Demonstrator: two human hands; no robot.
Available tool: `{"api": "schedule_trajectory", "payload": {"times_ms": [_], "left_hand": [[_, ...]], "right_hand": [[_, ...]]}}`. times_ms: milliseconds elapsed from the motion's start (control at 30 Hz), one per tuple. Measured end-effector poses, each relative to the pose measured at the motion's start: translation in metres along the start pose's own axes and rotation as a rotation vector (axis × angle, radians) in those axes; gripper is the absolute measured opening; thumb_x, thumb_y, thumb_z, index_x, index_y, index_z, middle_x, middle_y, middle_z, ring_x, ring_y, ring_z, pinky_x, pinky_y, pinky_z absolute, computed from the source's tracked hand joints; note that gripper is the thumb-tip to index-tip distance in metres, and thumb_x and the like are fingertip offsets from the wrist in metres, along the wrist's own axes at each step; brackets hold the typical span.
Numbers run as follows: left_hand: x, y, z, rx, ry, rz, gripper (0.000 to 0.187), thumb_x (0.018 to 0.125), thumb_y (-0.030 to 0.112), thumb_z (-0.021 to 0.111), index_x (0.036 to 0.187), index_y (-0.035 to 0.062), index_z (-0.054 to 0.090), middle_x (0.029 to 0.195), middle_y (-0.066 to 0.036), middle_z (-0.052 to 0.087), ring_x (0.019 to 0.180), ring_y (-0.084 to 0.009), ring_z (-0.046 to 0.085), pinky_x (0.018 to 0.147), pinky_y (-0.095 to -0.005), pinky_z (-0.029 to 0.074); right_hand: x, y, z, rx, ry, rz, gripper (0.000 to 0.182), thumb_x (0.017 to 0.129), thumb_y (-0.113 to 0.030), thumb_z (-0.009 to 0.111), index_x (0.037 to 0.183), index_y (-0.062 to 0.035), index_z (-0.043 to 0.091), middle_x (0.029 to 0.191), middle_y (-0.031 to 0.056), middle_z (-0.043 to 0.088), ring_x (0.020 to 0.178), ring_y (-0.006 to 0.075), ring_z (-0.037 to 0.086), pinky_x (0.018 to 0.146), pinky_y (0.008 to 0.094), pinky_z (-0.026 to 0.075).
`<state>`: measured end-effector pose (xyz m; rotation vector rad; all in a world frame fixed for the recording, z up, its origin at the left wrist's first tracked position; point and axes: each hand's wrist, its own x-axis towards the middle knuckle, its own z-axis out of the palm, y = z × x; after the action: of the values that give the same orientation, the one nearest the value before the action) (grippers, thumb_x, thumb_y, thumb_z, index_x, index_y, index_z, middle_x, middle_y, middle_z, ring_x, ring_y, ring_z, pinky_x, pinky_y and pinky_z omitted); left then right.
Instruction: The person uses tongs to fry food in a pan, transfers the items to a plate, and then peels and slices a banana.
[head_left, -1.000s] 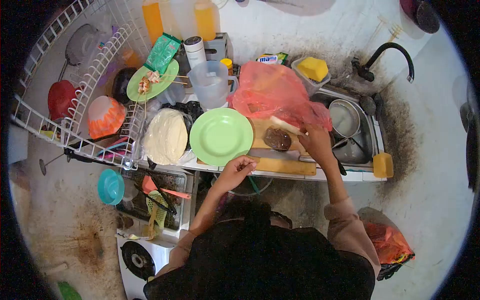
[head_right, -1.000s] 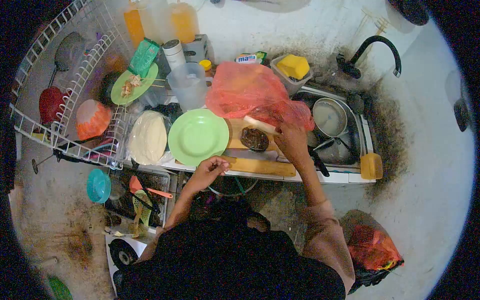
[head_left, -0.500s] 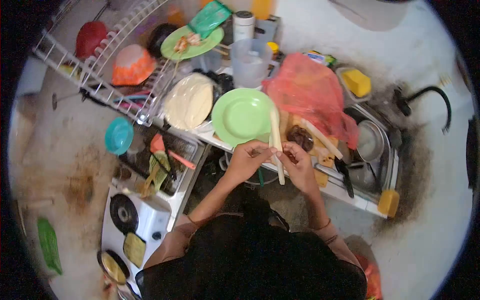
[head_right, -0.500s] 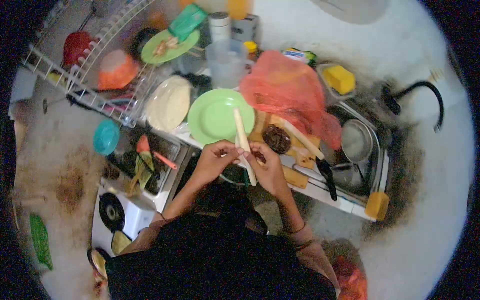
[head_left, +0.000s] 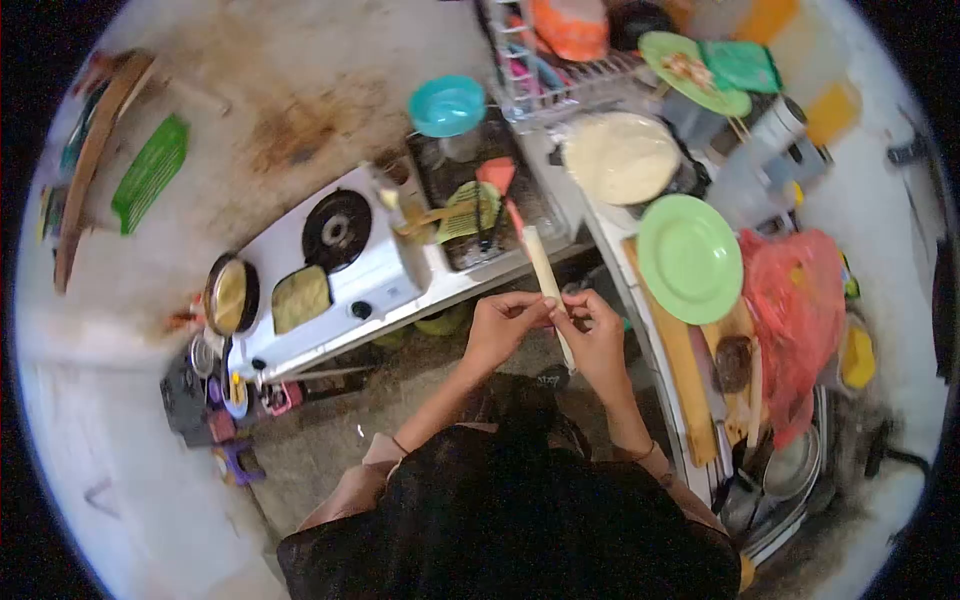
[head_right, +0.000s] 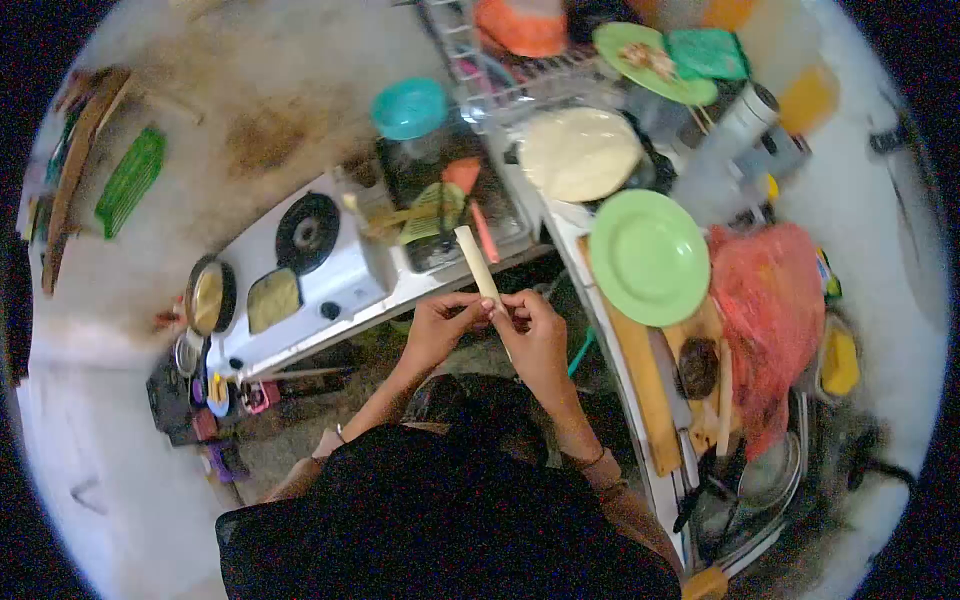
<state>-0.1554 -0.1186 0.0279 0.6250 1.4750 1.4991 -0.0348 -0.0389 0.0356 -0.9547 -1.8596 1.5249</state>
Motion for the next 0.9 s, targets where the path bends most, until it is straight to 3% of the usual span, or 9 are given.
{"api": "schedule_trajectory", "payload": {"times_ms": [300, 433, 600, 767, 900], "left_hand": [[-0.106, 0.009, -0.109, 0.094, 0.375, 0.018, 0.020, 0.080, 0.015, 0.062, 0.090, -0.0031, 0.063, 0.078, -0.005, 0.062, 0.068, -0.0076, 0.056, 0.062, -0.0207, 0.048], [-0.180, -0.001, -0.169, -0.032, 0.517, 0.070, 0.024, 0.078, 0.019, 0.065, 0.085, -0.0037, 0.065, 0.067, -0.003, 0.061, 0.060, -0.0055, 0.053, 0.055, -0.0191, 0.044], [-0.272, -0.028, -0.238, -0.096, 0.590, 0.044, 0.022, 0.079, 0.017, 0.063, 0.087, -0.0036, 0.064, 0.073, -0.005, 0.062, 0.065, -0.0068, 0.056, 0.059, -0.0199, 0.046], [-0.347, -0.056, -0.285, -0.194, 0.660, 0.136, 0.022, 0.080, 0.016, 0.062, 0.089, -0.0045, 0.062, 0.077, -0.006, 0.063, 0.069, -0.0094, 0.058, 0.062, -0.0212, 0.048], [-0.389, -0.058, -0.304, -0.119, 0.795, 0.093, 0.022, 0.080, 0.016, 0.062, 0.090, -0.0032, 0.062, 0.077, -0.006, 0.063, 0.069, -0.0093, 0.057, 0.063, -0.0216, 0.048]], "right_hand": [[-0.043, -0.030, 0.128, -0.092, -0.289, -0.246, 0.017, 0.075, -0.011, 0.066, 0.082, 0.0011, 0.055, 0.076, 0.0091, 0.058, 0.066, 0.0131, 0.058, 0.054, 0.0258, 0.046], [-0.090, -0.040, 0.200, 0.125, -0.496, -0.138, 0.016, 0.076, -0.009, 0.066, 0.085, 0.0012, 0.057, 0.079, 0.0065, 0.061, 0.068, 0.0098, 0.057, 0.057, 0.0231, 0.047], [-0.147, -0.043, 0.279, 0.170, -0.769, -0.029, 0.016, 0.077, -0.008, 0.064, 0.088, 0.0015, 0.058, 0.079, 0.0037, 0.061, 0.071, 0.0071, 0.057, 0.062, 0.0214, 0.048], [-0.199, -0.046, 0.346, 0.232, -0.934, -0.028, 0.015, 0.076, -0.007, 0.065, 0.088, 0.0013, 0.059, 0.079, 0.0050, 0.062, 0.070, 0.0073, 0.057, 0.062, 0.0214, 0.048], [-0.226, -0.055, 0.380, 0.168, -1.033, 0.004, 0.016, 0.076, -0.006, 0.065, 0.088, 0.0015, 0.058, 0.081, 0.0058, 0.062, 0.071, 0.0077, 0.058, 0.062, 0.0216, 0.048]]}}
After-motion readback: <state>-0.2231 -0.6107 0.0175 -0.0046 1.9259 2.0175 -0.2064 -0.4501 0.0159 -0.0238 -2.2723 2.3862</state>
